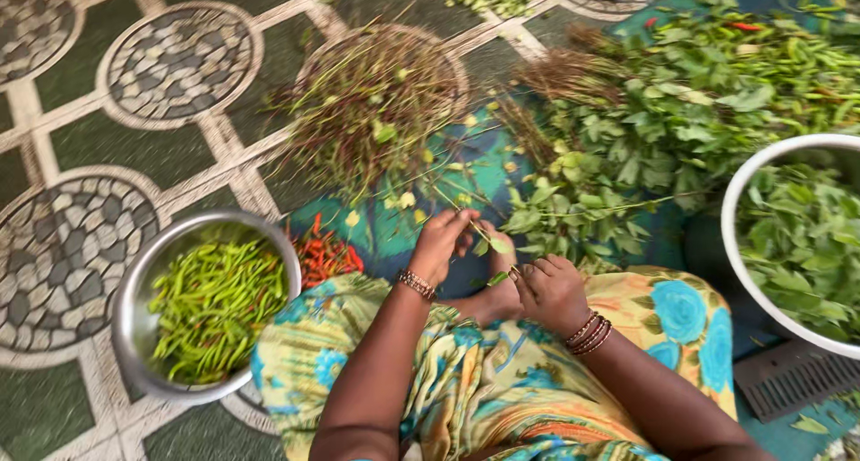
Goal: The person sits on a mat and sorts through piles of leafy greens and chilies. They pick up stems, remove leaves, and place them into a metal bowl while discarding the stems onto the mat.
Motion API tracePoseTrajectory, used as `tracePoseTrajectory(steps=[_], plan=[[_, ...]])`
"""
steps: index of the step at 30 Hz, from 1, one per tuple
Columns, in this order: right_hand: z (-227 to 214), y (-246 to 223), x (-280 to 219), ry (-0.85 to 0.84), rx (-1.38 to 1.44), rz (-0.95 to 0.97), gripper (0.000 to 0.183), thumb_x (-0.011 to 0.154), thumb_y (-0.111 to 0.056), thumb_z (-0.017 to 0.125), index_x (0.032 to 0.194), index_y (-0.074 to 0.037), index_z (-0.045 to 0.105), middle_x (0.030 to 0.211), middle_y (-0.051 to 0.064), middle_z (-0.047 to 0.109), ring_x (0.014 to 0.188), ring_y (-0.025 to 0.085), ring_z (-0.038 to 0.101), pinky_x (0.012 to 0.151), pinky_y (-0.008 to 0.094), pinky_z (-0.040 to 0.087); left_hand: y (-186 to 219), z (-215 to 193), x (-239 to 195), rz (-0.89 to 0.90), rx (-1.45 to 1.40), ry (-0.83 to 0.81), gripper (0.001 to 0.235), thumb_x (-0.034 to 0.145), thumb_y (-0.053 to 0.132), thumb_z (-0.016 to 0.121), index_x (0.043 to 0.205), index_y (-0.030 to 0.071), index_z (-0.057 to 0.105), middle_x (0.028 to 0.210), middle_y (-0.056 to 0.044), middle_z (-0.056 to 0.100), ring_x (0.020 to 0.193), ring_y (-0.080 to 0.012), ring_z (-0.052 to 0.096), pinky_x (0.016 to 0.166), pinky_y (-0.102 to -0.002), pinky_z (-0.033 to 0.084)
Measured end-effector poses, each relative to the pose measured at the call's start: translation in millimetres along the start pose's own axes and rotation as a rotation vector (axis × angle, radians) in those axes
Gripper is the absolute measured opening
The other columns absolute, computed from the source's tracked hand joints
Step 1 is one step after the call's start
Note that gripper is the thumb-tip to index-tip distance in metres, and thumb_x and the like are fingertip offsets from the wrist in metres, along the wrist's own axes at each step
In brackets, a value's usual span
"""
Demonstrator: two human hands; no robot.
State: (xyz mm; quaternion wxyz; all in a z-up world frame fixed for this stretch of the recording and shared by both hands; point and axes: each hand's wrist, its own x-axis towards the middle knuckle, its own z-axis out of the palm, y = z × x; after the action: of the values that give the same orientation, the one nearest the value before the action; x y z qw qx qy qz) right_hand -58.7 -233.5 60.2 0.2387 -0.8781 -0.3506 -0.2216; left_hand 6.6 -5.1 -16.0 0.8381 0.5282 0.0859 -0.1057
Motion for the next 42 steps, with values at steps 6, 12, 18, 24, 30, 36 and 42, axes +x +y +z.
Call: tracePoseTrajectory(steps=[6, 12, 18, 24, 30, 36, 42], plan=[[-6.8, 4.3, 15.1, 0.155, 0.106, 0.136, 0.018, 0.084, -0.010, 0.071, 0.101, -0.005, 0.073, 0.102, 0.014, 0.074, 0.096, 0.032, 0.070, 0.087, 0.041, 0.055, 36.5, -13.3, -6.0, 0.105, 0.100, 0.082, 0.023, 0.100, 0.022, 0.065, 0.099, 0.001, 0.074, 0.074, -0.001, 0.064, 0.061, -0.0078, 0.058, 0.050, -0.024, 0.045], [-0.6, 30.6, 17.5, -0.059, 0.750, 0.544, 0.021, 0.094, -0.010, 0.069, 0.112, -0.002, 0.073, 0.105, 0.006, 0.074, 0.095, 0.014, 0.068, 0.085, 0.029, 0.055, 38.9, 18.5, -14.0, 0.043, 0.193, -0.019, 0.017, 0.095, 0.018, 0.069, 0.094, 0.002, 0.072, 0.074, -0.001, 0.066, 0.060, -0.0070, 0.060, 0.048, -0.023, 0.043], [45.9, 27.4, 8.9, -0.261, 0.815, 0.706, 0.017, 0.092, -0.003, 0.067, 0.107, 0.003, 0.072, 0.093, 0.007, 0.074, 0.083, 0.012, 0.066, 0.075, 0.027, 0.055, 26.6, 34.6, -22.1, 0.062, 0.361, -0.077, 0.017, 0.095, 0.018, 0.069, 0.087, 0.003, 0.070, 0.069, 0.000, 0.063, 0.057, -0.0057, 0.056, 0.046, -0.023, 0.041], [55.9, 44.5, -9.3, -0.125, 0.447, 0.392, 0.020, 0.086, 0.004, 0.061, 0.101, 0.002, 0.074, 0.086, 0.007, 0.071, 0.075, 0.009, 0.065, 0.069, 0.027, 0.054, 13.5, 37.5, -15.8, 0.086, 0.315, -0.173, 0.017, 0.097, 0.015, 0.064, 0.086, 0.004, 0.069, 0.081, 0.003, 0.075, 0.060, -0.0041, 0.056, 0.048, -0.022, 0.044], [38.9, 49.4, -8.3, -0.192, 0.873, 0.646, 0.025, 0.101, 0.001, 0.056, 0.120, 0.001, 0.071, 0.100, 0.005, 0.072, 0.086, 0.014, 0.061, 0.079, 0.028, 0.053, 13.1, 33.4, -14.3, 0.054, 0.181, -0.198, 0.015, 0.100, 0.014, 0.064, 0.091, 0.003, 0.068, 0.085, -0.004, 0.073, 0.063, -0.0063, 0.059, 0.050, -0.022, 0.045], [33.8, 33.1, 3.7, -0.355, 1.082, 0.471, 0.030, 0.095, 0.003, 0.061, 0.124, 0.004, 0.066, 0.122, 0.009, 0.063, 0.117, 0.016, 0.060, 0.103, 0.031, 0.046, 17.7, 28.5, -13.6, 0.018, 0.105, -0.254, 0.016, 0.103, 0.014, 0.060, 0.095, 0.003, 0.068, 0.088, -0.005, 0.073, 0.065, -0.0082, 0.062, 0.050, -0.022, 0.046], [42.9, 36.6, -6.8, -0.338, 1.230, 0.718, 0.027, 0.094, -0.004, 0.057, 0.117, 0.004, 0.069, 0.114, 0.006, 0.071, 0.106, 0.014, 0.064, 0.097, 0.028, 0.048, 18.2, 28.8, -18.8, -0.053, -0.074, -0.314, 0.019, 0.108, 0.019, 0.051, 0.101, 0.004, 0.060, 0.092, -0.008, 0.073, 0.070, -0.0142, 0.069, 0.057, -0.027, 0.058]])
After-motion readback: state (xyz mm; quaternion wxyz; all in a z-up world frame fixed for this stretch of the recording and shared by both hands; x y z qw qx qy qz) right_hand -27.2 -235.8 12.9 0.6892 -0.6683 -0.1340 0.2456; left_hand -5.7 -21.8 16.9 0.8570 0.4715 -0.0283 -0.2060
